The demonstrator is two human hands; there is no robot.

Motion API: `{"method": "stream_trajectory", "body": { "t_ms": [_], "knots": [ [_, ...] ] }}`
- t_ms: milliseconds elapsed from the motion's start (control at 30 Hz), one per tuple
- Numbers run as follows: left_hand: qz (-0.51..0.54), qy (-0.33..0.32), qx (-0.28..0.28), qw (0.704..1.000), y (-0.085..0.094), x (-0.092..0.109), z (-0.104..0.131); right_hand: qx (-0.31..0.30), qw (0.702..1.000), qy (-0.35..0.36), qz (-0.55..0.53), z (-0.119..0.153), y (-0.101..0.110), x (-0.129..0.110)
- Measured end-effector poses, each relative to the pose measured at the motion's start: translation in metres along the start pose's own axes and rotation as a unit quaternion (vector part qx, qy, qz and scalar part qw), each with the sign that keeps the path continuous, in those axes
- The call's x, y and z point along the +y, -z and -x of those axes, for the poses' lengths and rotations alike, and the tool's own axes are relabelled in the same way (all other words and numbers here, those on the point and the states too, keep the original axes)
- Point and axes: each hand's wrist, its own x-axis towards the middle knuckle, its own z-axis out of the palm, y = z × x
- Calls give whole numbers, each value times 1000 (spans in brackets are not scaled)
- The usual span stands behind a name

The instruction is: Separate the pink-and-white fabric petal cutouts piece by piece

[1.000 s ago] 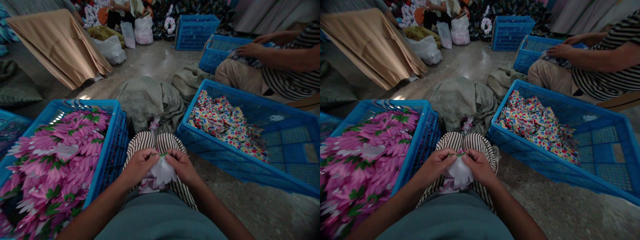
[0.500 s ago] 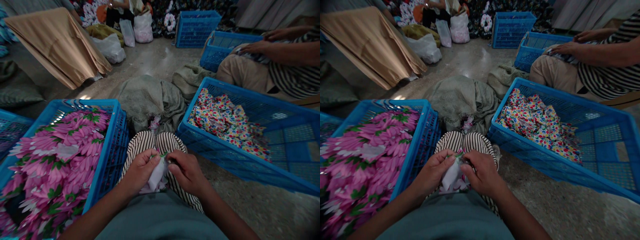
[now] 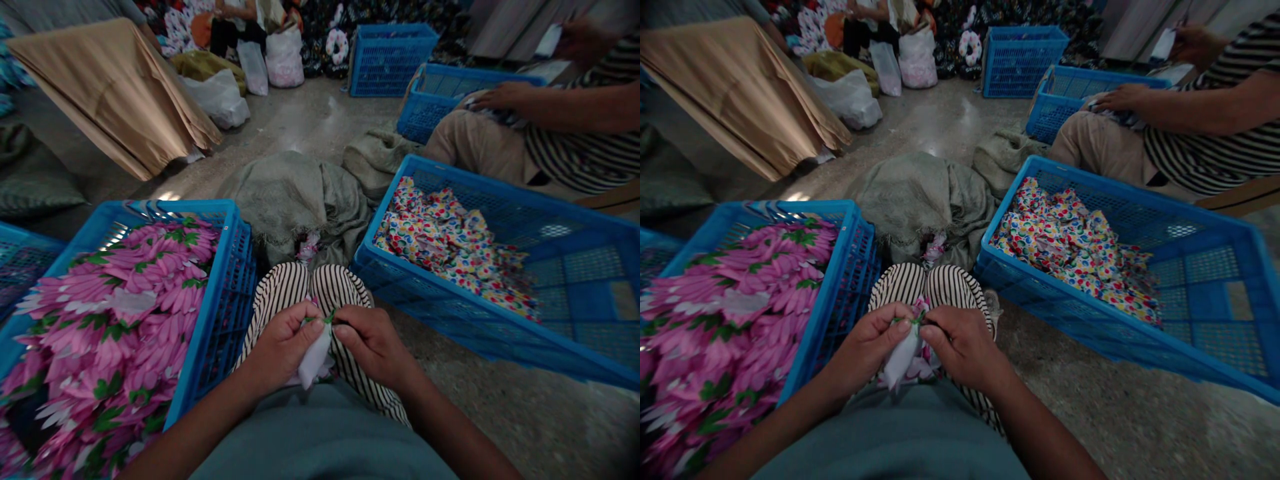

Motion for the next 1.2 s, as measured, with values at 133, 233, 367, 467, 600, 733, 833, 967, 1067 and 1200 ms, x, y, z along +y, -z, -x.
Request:
{"method": "stream_trajectory", "body": {
  "t_ms": [133, 233, 367, 467, 600, 733, 833, 967, 1067, 1200],
  "knots": [
    [43, 3, -31, 999, 0, -2, 0, 9, 1000, 24, -1, 0, 0, -1],
    [58, 5, -35, 998, 0, -4, 0, 33, 999, 38, -12, 1, -1, 0],
    [97, 9, -29, 995, 0, -4, 0, 147, 986, 8, -82, 4, 1, 1],
    [122, 11, -7, 992, -1, -5, -1, 157, 983, 8, -95, 7, 3, 0],
    [124, 11, 13, 992, -2, -7, -1, 106, 991, 30, -74, 8, 1, -3],
    [143, 18, -9, 989, -3, -10, -2, 87, 994, 16, -71, 5, -5, -6],
    [168, 28, -29, 985, -3, -11, -2, 74, 990, 7, -117, 3, -9, -8],
    [181, 32, -35, 982, -3, -9, -2, 101, 961, -28, -256, -1, -6, 2],
    [171, 26, -4, 985, -1, -9, -3, 303, 855, -110, -406, -6, 5, 21],
    [59, 16, 12, 998, 0, -8, -6, 328, 811, -175, -452, -11, 14, 40]
  ]
}}
